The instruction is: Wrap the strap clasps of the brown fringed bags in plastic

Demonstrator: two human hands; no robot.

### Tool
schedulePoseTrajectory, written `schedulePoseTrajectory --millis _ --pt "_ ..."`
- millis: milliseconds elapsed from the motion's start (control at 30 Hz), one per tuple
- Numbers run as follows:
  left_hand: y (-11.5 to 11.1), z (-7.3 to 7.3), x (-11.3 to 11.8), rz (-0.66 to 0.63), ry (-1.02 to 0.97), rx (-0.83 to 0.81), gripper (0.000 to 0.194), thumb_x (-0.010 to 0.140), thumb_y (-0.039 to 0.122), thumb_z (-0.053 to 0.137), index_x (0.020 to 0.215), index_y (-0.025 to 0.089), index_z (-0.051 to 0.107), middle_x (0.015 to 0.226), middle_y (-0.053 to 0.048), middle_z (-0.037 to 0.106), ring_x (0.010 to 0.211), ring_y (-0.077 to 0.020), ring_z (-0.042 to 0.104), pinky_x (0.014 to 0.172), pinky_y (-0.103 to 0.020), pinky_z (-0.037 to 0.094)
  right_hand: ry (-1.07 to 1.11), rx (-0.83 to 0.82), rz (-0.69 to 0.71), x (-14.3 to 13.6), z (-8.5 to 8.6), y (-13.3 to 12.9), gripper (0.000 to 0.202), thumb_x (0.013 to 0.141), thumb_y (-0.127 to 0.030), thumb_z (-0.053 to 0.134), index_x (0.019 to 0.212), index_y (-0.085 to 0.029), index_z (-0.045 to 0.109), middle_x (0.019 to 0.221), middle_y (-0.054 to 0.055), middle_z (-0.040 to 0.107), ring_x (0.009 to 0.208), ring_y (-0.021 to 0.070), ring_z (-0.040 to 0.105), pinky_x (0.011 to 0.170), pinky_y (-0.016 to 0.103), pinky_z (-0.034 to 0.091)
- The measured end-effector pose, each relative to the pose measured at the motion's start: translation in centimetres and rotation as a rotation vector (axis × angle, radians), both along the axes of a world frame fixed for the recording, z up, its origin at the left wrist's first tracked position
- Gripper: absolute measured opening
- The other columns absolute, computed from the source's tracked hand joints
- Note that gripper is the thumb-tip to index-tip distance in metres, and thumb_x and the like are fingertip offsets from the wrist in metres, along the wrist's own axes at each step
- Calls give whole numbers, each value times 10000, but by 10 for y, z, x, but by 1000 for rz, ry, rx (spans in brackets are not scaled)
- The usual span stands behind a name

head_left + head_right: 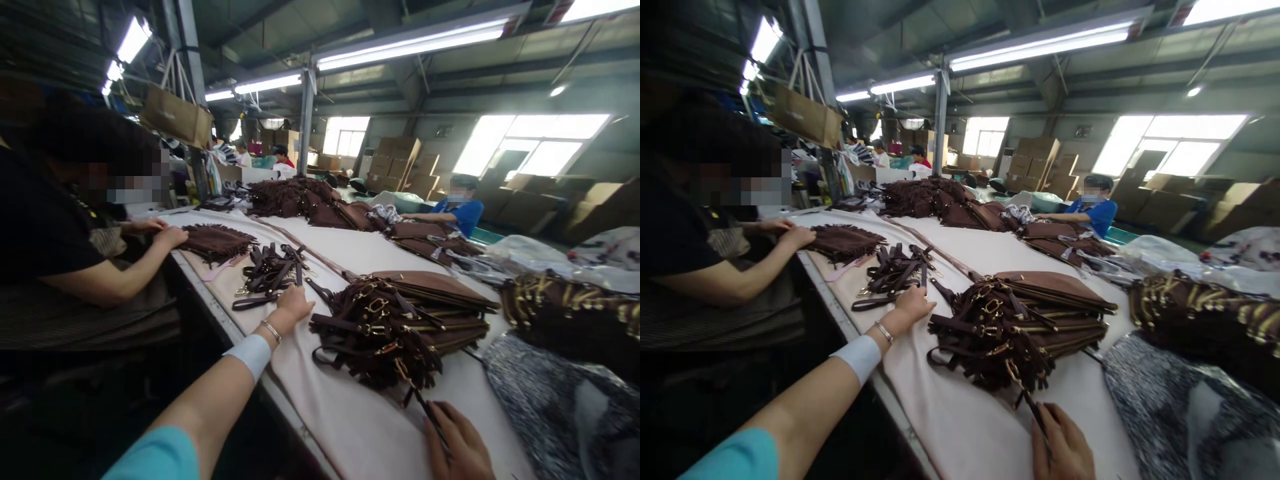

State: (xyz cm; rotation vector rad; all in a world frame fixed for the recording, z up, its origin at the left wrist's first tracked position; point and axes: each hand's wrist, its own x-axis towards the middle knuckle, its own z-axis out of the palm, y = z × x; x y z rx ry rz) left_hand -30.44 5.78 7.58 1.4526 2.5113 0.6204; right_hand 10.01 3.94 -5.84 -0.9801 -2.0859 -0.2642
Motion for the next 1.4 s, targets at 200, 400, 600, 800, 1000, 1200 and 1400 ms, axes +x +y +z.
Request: schedulePoseTrajectory --millis 200,400,600,800,1000,1200,1400 --pt "15 -25 -9 65 64 -138 207 797 193 583 914 54 683 1002 -249 681 987 -301 651 819 -333 479 9 -16 -53 -8 21 -14 333 930 -372 466 1157 -175 609 1144 183 606 1004 336 612 845 526 505" --pt "0 -16 -6 13 109 -71 213 872 173 441 854 96 639 945 -211 688 922 -275 658 778 -325 470 43 -22 -38 -26 63 -35 326 908 -263 506 1224 -216 572 1235 169 557 1109 345 558 886 550 477" --pt "-64 30 48 -220 -259 255 394 931 465 367 655 207 480 546 -12 562 547 -140 552 548 -226 404 86 -35 125 -60 122 -53 403 895 -173 525 1295 -226 534 1281 164 530 1210 325 500 937 536 476" --pt "-100 48 129 -584 -1134 -106 391 824 522 504 594 210 457 410 61 404 343 -78 355 376 -211 254 -73 -4 298 -90 158 -61 440 897 -202 530 1337 -190 508 1248 146 602 1239 318 500 1009 565 424" --pt "-93 20 148 -571 -1394 -205 378 781 512 565 608 186 484 473 65 409 362 -51 322 368 -205 229 -72 -149 392 -74 146 -63 318 921 -134 489 1222 -175 583 886 86 681 792 197 627 738 351 535" --pt "-90 3 155 -508 -1416 -97 475 795 635 523 665 179 510 486 53 441 369 -69 379 368 -212 264 -24 -216 279 -61 134 -70 263 943 -158 465 1150 -178 626 868 87 669 758 175 631 697 285 525" --pt "-94 2 160 -474 -1411 -183 319 780 424 559 591 193 448 470 67 413 346 -46 312 350 -197 214 -94 -172 258 -61 118 -68 310 939 -149 466 1211 -176 613 943 110 695 849 216 655 773 341 545"
